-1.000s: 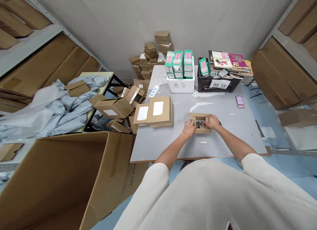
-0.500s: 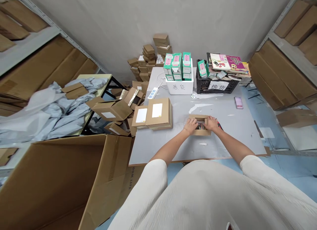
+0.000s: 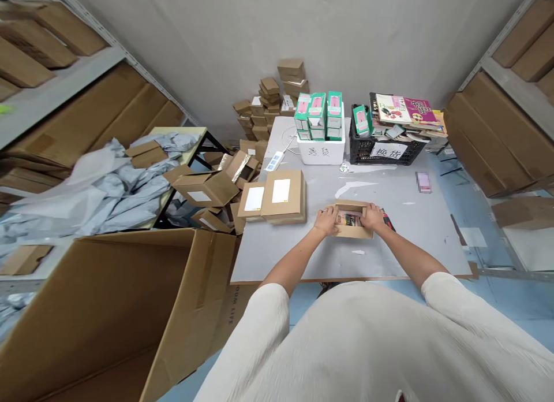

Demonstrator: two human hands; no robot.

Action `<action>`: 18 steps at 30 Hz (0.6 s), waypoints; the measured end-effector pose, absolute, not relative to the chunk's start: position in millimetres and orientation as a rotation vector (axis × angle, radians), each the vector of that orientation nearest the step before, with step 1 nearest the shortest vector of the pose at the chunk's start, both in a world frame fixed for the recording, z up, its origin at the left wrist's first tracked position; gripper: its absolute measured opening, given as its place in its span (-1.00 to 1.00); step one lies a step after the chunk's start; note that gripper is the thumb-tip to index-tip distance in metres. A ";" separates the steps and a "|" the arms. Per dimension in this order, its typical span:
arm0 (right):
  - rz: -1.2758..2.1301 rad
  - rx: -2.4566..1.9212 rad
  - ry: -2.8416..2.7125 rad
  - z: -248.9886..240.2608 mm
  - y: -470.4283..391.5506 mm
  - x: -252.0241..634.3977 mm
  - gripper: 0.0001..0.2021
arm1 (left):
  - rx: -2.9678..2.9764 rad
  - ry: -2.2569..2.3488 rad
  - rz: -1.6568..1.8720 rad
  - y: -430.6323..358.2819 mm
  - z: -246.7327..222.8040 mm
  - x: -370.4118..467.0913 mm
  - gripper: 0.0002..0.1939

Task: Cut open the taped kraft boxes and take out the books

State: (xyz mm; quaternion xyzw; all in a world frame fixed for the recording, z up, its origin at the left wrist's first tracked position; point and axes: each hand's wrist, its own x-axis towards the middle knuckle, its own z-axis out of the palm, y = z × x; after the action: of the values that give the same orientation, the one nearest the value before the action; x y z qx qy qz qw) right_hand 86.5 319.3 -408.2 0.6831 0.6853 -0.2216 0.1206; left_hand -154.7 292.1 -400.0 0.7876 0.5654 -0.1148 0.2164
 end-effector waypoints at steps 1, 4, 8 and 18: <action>-0.668 2.005 1.991 -407.4 320.2 86.6 -0.35 | 2.173 1.549 -0.317 296.2 -401.4 -152.9 0.22; -0.753 2.038 1.964 -405.3 323.4 91.7 -0.37 | 2.158 1.490 -0.343 308.6 -406.2 -148.8 0.34; -0.953 2.040 2.038 -402.9 325.1 111.4 -0.42 | 2.133 1.399 -0.410 319.3 -414.1 -147.8 0.40; -0.858 2.245 2.164 -411.3 304.9 165.7 -0.19 | 2.020 1.441 -0.245 309.3 -420.8 -155.1 0.40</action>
State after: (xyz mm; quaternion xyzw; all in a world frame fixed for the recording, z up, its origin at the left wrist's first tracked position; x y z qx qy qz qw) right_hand 165.7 304.9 -411.3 0.6934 0.6684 -0.2651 -0.0462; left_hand -155.1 309.3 -420.8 0.7679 0.5479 -0.0933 0.3186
